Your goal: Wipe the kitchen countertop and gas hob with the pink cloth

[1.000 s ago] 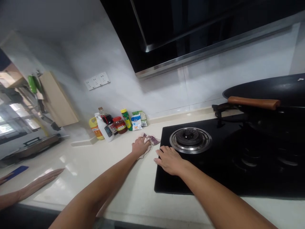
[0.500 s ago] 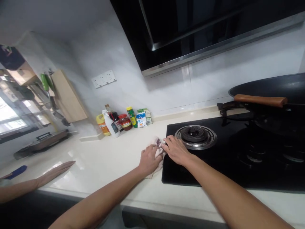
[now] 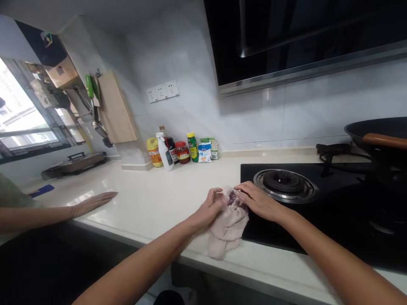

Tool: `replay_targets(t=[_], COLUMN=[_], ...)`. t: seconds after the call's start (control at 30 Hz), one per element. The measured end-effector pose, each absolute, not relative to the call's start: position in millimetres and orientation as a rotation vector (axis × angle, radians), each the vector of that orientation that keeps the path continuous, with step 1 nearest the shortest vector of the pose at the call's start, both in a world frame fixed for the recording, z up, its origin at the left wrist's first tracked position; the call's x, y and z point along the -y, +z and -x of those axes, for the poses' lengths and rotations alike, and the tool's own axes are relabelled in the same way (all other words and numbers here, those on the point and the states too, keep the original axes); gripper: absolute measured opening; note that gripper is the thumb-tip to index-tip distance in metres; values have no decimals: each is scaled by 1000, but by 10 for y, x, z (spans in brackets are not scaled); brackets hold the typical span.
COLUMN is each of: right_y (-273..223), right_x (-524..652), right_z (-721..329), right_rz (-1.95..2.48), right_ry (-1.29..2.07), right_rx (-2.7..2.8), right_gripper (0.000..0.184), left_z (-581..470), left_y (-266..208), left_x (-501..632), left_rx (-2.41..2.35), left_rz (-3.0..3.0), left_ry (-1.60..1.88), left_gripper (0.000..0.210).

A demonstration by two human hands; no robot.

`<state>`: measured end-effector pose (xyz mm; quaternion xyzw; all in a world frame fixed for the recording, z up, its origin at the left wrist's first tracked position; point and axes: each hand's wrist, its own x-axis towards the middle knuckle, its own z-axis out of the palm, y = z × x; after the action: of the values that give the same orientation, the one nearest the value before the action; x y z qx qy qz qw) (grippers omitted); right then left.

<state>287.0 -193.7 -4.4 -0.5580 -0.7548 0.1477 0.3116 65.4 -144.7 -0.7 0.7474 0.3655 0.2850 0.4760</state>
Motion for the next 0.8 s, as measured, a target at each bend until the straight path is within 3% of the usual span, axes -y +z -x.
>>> replay_targets(t=[0.13,0.23,0.37,0.47,0.67,0.8], right_y=[98,47,-91,-208,-624,-707], right_x=[2021,2037,2175,2459,2990,2944], right_z=[-2443,-2047,-1829,-1918,-2650,-3134], right_rz=[1636,1799,1781,1695,1896,2111], right_ry=[472,331,104,1,-304,-327], right_rx=[2208,2327,2257,2250,1909,1691], right_gripper=[71,78,44,32,41,46], left_z=[-647,-736,-834,-791,-618,-578], left_y=[5,13,-48,-130,-205,-173], left_x=[1082,884,809,865,1086,1146], left_rx=[-972,-970,-937,-898,-577,-439], left_rz=[-1705,-1817,-2007,-2148,-2568,-2779], left_ry=[793,824,808,725,390,198], left_gripper=[42,33,27,26,33,43])
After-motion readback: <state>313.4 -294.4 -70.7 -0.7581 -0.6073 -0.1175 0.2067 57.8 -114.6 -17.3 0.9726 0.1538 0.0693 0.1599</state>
